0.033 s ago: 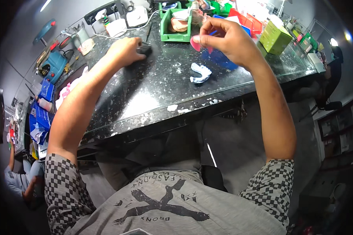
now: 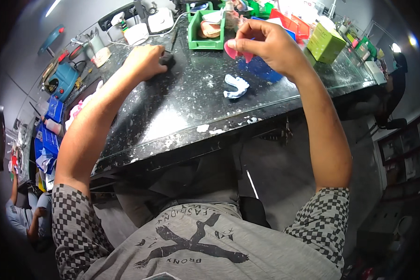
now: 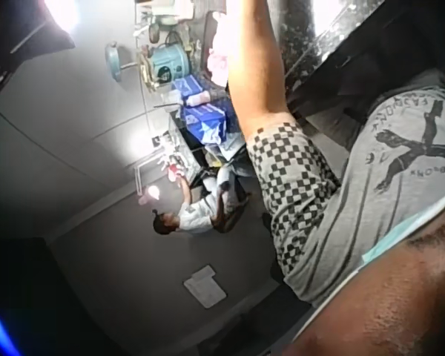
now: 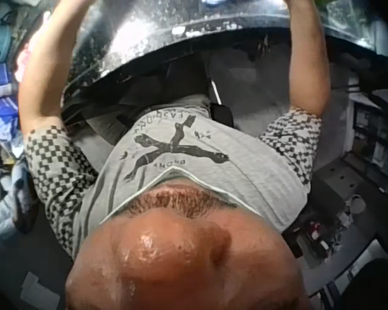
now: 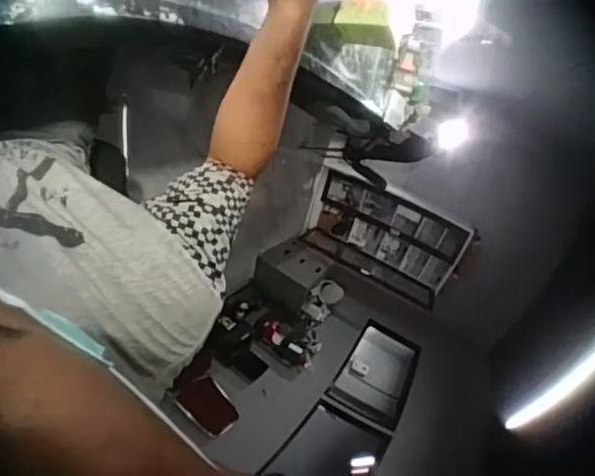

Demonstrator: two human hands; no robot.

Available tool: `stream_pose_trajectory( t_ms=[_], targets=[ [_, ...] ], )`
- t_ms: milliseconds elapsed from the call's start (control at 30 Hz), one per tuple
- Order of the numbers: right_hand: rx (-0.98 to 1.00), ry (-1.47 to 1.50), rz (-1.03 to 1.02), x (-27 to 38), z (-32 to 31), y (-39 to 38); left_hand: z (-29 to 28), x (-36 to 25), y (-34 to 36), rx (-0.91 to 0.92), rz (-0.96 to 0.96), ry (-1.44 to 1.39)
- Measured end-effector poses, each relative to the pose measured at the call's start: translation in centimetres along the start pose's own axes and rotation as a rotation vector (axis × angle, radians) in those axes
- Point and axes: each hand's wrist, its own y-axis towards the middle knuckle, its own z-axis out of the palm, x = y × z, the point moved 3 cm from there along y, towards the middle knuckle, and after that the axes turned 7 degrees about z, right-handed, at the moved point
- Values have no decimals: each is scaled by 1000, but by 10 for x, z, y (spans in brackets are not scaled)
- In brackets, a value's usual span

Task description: The person picks up a pink wax component from a tray, places it on a lid, and rubs it with their fingers to flatten and shape it.

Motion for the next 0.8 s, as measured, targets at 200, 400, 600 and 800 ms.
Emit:
stream_pose_trajectory(
  t_ms=[200, 400, 600, 800],
  targets=[
    [45, 264, 158, -9, 7, 12, -32, 14, -26, -638, 190, 269],
    [64, 384, 37, 8, 13, 24, -136, -5, -91, -911, -280, -397],
    [360, 679, 36, 49, 53, 21, -62, -8, -156, -548, -353, -1087],
    [627, 371, 176, 55, 145, 0, -8, -46, -231, -597, -662, -1037]
  ],
)
